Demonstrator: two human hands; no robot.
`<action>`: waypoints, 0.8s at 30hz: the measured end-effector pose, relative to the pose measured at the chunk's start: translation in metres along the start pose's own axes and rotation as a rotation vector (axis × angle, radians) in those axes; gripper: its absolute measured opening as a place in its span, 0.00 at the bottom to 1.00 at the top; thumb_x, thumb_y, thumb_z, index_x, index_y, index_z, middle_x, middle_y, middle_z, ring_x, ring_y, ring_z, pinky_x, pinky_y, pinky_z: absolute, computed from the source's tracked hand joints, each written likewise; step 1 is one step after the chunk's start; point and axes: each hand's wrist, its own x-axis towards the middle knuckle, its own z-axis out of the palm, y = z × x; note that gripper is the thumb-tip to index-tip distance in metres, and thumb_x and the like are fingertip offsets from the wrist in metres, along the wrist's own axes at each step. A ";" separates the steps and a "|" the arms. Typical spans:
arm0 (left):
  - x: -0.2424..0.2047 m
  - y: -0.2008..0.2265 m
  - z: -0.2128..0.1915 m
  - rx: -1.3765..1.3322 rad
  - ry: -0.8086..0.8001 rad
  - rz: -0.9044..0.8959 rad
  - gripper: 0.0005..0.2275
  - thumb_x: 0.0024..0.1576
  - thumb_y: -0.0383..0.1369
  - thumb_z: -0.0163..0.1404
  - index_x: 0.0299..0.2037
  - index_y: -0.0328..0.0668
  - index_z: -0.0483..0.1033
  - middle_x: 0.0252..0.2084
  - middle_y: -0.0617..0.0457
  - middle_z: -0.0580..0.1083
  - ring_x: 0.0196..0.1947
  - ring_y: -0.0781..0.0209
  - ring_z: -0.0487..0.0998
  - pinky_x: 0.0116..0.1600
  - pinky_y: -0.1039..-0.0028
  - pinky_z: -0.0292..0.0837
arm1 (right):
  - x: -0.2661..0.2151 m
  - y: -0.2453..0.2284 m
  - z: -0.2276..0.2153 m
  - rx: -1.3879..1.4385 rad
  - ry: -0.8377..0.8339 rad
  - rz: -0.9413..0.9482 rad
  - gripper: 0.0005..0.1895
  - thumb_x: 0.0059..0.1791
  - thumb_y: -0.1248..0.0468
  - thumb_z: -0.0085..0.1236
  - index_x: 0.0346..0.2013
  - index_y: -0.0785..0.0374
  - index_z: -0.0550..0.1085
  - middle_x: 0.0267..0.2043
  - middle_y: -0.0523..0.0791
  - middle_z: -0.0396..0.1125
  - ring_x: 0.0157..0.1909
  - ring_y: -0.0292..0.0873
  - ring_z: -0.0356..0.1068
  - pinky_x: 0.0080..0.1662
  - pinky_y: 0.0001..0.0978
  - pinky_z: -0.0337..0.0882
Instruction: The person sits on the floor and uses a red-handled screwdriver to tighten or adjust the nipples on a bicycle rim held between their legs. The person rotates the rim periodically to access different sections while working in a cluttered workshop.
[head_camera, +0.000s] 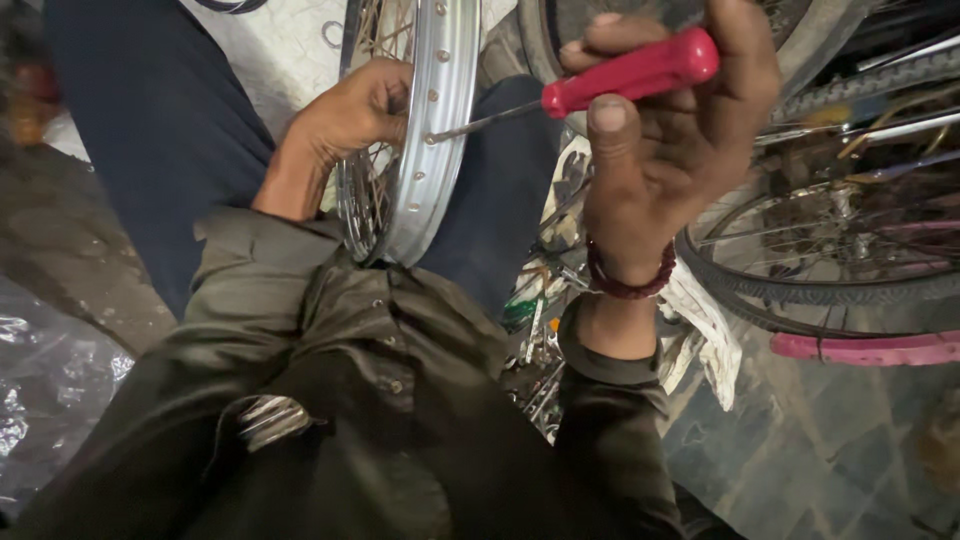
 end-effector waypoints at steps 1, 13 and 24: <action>0.000 0.000 0.000 0.010 -0.001 -0.006 0.15 0.54 0.16 0.53 0.52 0.28 0.76 0.37 0.52 0.79 0.33 0.68 0.78 0.36 0.78 0.74 | -0.001 -0.001 0.001 -0.005 -0.005 -0.004 0.29 0.62 0.64 0.63 0.72 0.55 0.56 0.53 0.54 0.71 0.48 0.47 0.76 0.54 0.35 0.79; 0.002 0.006 0.008 -0.042 0.006 0.035 0.16 0.53 0.15 0.53 0.51 0.29 0.77 0.41 0.54 0.80 0.39 0.70 0.80 0.43 0.79 0.77 | 0.005 -0.012 -0.001 0.103 -0.519 -0.364 0.26 0.58 0.74 0.45 0.69 0.50 0.63 0.56 0.58 0.68 0.59 0.56 0.74 0.54 0.49 0.82; 0.003 0.009 0.011 -0.009 0.047 -0.006 0.16 0.52 0.15 0.52 0.51 0.29 0.77 0.38 0.53 0.80 0.33 0.70 0.79 0.35 0.79 0.73 | 0.010 0.008 0.005 -0.049 -0.130 -0.193 0.28 0.60 0.72 0.61 0.70 0.52 0.60 0.54 0.51 0.70 0.52 0.46 0.75 0.55 0.37 0.79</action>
